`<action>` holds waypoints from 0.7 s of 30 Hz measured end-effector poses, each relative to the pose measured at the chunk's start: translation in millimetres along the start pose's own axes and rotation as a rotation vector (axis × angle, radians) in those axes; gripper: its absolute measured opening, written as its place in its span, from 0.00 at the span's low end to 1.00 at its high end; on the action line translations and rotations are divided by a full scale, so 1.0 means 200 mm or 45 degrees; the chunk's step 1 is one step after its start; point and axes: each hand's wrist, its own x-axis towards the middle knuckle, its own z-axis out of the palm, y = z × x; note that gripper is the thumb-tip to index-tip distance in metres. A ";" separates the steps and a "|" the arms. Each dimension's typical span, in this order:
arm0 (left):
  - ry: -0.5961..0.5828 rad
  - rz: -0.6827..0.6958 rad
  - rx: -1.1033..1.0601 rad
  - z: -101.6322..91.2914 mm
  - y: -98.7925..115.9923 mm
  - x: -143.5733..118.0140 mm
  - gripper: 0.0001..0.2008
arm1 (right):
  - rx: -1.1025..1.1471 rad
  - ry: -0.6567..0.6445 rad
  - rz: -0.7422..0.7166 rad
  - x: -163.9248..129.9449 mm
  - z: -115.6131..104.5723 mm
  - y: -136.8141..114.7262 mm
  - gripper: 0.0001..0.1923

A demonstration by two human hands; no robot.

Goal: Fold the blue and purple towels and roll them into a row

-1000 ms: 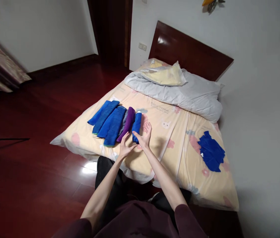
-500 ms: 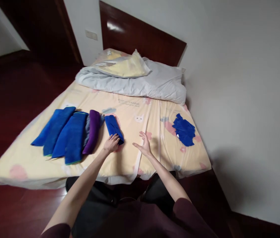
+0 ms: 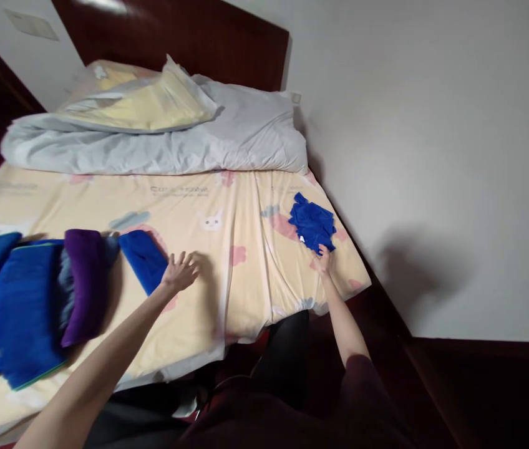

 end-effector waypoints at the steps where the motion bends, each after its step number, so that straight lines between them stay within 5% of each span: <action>1: -0.026 -0.035 0.025 0.03 0.00 0.00 0.17 | -0.027 -0.039 0.031 0.04 0.00 0.04 0.27; 4: -0.097 -0.174 0.160 0.10 -0.10 -0.05 0.19 | -0.175 -0.166 0.073 0.16 0.03 0.13 0.31; 11: -0.242 -0.484 0.334 0.20 -0.56 -0.38 0.23 | -0.435 -0.191 0.148 0.35 0.16 0.19 0.40; 15: -0.218 -0.480 0.340 0.16 -0.64 -0.51 0.25 | -0.649 -0.273 0.183 0.36 0.21 0.18 0.48; 21: -0.452 -0.624 0.269 0.04 -0.58 -0.31 0.23 | -0.628 -0.241 0.096 0.32 0.17 0.18 0.20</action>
